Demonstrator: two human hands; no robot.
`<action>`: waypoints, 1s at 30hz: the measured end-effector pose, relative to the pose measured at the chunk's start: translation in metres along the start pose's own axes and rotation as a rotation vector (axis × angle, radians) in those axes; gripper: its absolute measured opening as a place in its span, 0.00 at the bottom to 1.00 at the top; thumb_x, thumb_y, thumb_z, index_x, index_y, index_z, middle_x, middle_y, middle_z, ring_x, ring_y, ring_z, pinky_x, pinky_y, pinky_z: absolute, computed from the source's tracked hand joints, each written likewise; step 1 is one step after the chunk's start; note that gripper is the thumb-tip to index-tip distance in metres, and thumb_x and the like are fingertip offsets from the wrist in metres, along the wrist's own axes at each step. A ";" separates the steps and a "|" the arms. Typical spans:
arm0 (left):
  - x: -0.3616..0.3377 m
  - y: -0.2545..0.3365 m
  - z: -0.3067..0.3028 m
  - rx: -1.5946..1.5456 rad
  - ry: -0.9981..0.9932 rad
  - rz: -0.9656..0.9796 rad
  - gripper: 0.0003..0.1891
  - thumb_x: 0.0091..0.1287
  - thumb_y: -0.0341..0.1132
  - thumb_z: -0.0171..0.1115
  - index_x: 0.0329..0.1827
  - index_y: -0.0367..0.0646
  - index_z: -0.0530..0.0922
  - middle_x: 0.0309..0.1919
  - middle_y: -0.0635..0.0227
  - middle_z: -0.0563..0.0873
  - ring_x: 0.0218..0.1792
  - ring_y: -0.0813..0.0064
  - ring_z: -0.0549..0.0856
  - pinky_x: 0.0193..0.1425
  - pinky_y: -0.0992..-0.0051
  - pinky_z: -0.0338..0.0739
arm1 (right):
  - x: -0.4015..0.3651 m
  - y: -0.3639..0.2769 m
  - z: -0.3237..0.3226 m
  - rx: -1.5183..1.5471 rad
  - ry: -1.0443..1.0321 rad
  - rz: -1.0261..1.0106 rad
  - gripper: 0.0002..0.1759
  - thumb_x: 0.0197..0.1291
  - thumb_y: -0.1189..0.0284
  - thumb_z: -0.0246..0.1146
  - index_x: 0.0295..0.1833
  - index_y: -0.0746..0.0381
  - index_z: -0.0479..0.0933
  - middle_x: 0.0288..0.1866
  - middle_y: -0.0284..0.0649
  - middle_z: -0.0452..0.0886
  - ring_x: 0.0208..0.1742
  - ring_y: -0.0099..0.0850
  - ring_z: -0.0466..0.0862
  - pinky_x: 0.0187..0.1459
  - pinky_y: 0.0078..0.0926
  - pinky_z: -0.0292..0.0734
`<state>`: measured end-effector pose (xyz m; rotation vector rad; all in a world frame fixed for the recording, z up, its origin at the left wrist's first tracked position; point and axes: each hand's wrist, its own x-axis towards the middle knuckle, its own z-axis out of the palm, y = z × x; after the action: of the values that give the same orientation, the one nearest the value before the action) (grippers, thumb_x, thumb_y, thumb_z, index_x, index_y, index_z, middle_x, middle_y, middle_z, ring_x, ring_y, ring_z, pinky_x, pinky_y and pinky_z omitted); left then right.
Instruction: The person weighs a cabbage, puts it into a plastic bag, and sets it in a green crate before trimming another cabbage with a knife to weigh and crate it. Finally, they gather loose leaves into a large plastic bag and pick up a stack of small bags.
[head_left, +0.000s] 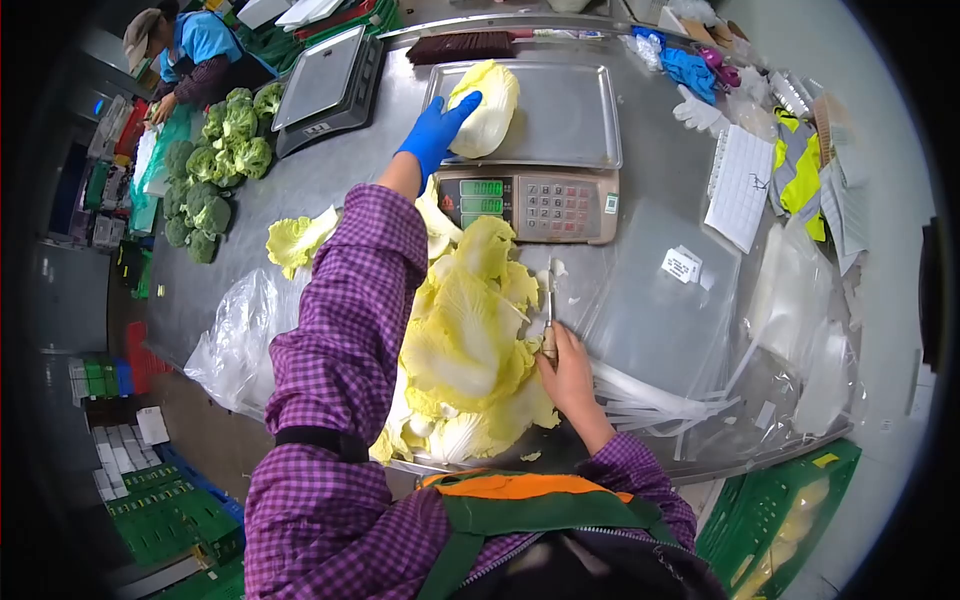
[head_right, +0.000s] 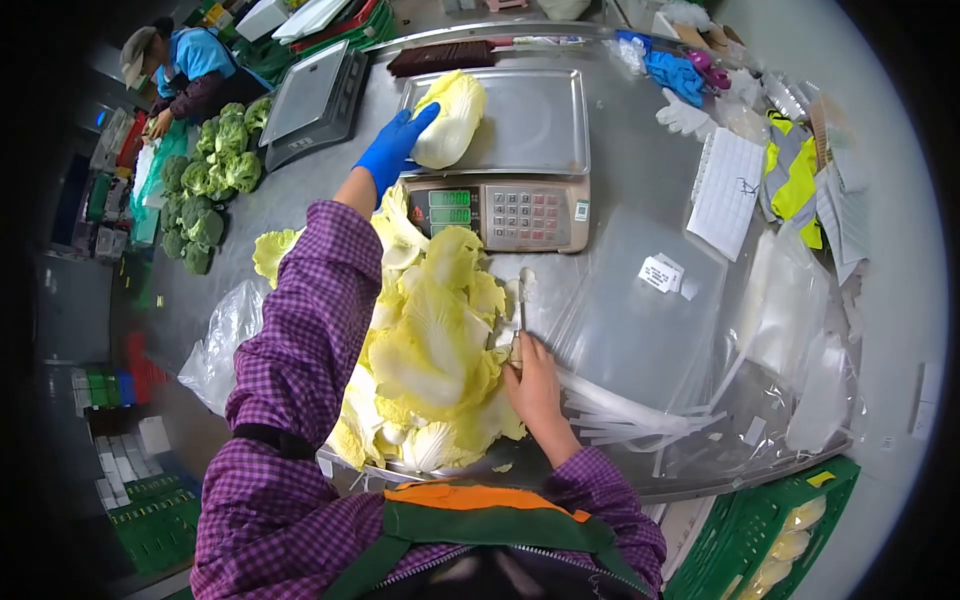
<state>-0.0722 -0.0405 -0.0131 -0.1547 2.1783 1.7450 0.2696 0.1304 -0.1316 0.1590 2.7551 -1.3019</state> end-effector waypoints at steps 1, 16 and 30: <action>-0.007 0.000 -0.006 0.005 0.005 -0.005 0.54 0.54 0.60 0.66 0.74 0.37 0.46 0.65 0.47 0.66 0.59 0.57 0.75 0.56 0.61 0.75 | -0.001 0.000 -0.001 0.022 0.023 0.006 0.32 0.53 0.72 0.63 0.64 0.68 0.63 0.61 0.54 0.68 0.58 0.51 0.70 0.59 0.41 0.67; -0.028 -0.020 -0.003 0.195 0.265 0.308 0.56 0.45 0.53 0.76 0.72 0.35 0.53 0.65 0.42 0.64 0.66 0.54 0.68 0.68 0.65 0.63 | -0.014 0.002 -0.030 0.221 0.104 0.055 0.17 0.54 0.74 0.62 0.51 0.65 0.75 0.51 0.48 0.77 0.52 0.45 0.77 0.53 0.35 0.72; -0.096 -0.001 0.053 -0.039 -0.393 0.289 0.40 0.51 0.32 0.70 0.70 0.40 0.62 0.60 0.61 0.75 0.59 0.69 0.76 0.62 0.69 0.70 | -0.061 -0.016 -0.124 0.882 0.306 0.010 0.23 0.59 0.70 0.63 0.60 0.63 0.71 0.48 0.38 0.80 0.45 0.28 0.80 0.50 0.26 0.74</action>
<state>0.0281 -0.0023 0.0084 0.4771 1.9474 1.7817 0.3235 0.2127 -0.0338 0.4503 2.1379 -2.5635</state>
